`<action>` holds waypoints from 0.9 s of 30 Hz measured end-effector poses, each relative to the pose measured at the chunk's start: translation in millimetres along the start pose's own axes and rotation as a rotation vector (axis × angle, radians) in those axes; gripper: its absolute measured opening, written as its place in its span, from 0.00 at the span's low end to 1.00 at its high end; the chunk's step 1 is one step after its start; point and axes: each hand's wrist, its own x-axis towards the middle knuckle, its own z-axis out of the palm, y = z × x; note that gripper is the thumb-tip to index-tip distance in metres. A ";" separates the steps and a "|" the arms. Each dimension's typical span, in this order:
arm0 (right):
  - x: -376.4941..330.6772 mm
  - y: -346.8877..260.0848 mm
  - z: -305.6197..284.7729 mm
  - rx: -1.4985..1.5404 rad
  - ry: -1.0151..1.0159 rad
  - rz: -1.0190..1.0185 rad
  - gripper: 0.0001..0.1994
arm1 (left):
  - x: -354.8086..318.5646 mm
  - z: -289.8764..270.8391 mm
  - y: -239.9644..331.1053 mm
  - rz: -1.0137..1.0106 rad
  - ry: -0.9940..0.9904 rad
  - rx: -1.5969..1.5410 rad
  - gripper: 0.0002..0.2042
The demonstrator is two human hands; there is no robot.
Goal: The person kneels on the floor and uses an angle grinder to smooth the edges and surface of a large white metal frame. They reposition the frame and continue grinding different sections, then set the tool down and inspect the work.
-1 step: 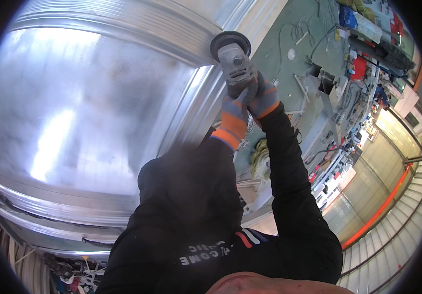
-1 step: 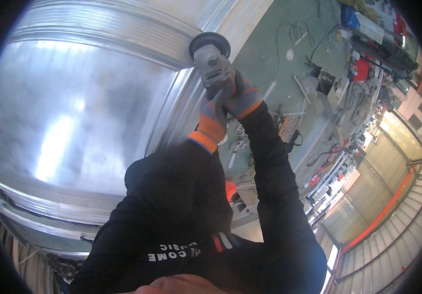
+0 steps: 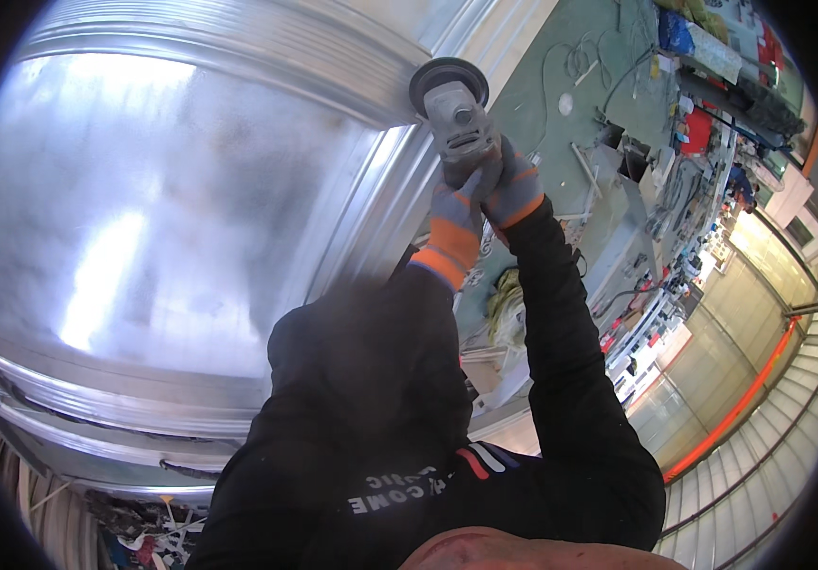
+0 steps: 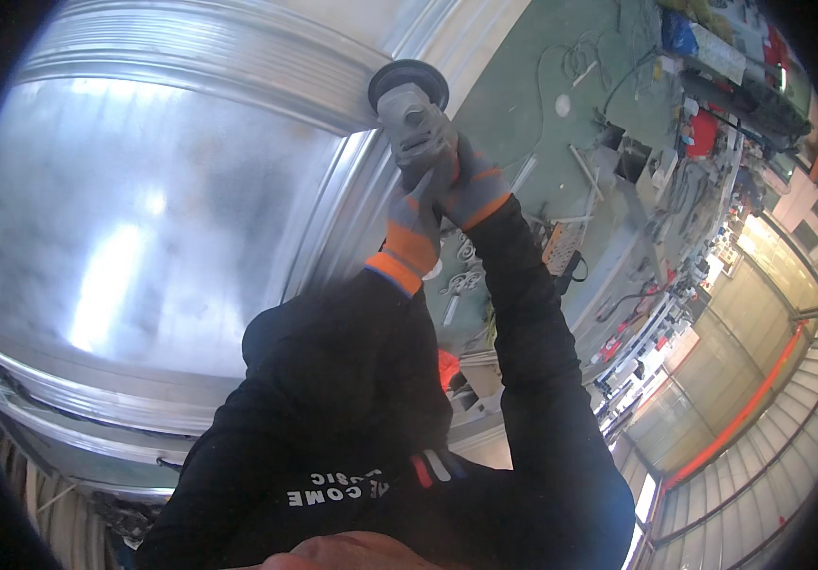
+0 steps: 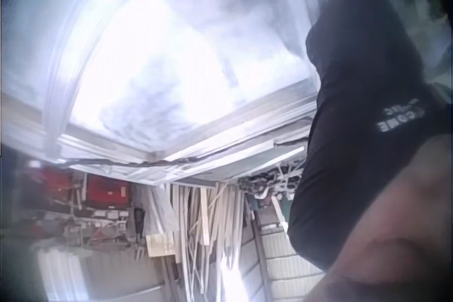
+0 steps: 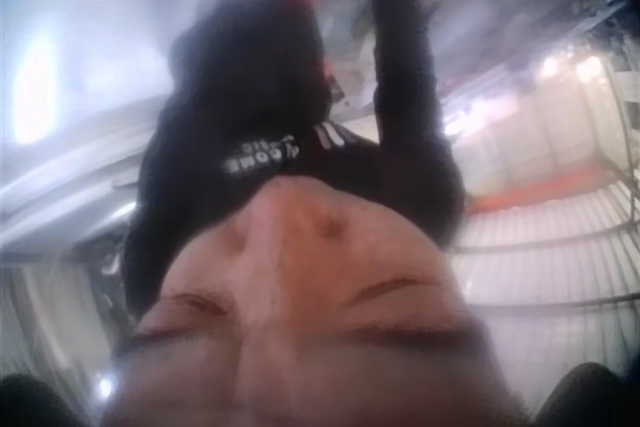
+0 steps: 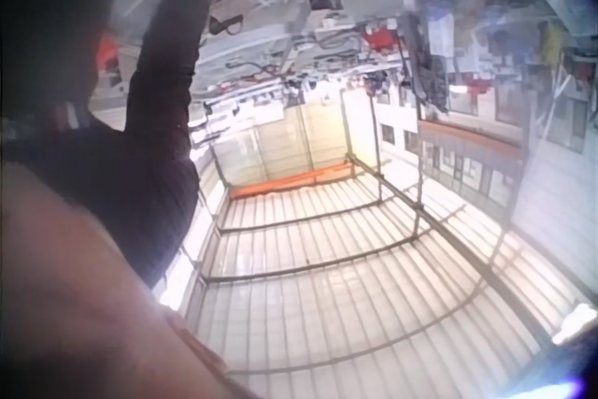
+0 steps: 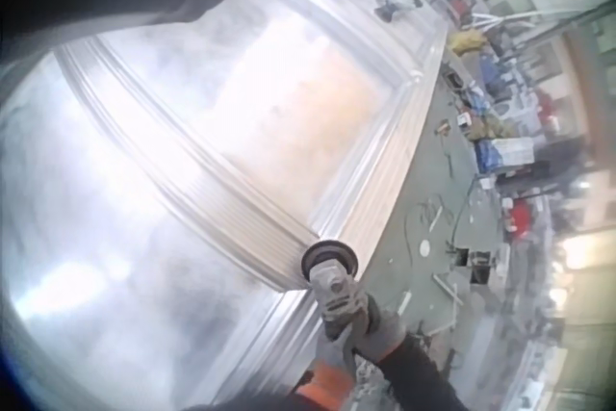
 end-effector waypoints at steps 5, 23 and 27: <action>-10.1 3.1 2.6 -0.100 0.062 0.005 0.21 | 0.8 -3.0 -4.9 -0.064 -0.030 -0.018 0.20; -20.0 -8.4 -61.1 0.375 -0.385 0.266 0.23 | -43.1 10.6 11.2 0.128 -0.296 1.168 0.18; -4.4 3.6 -60.4 0.446 -0.409 0.181 0.26 | -32.3 12.1 0.6 0.206 -0.317 1.032 0.20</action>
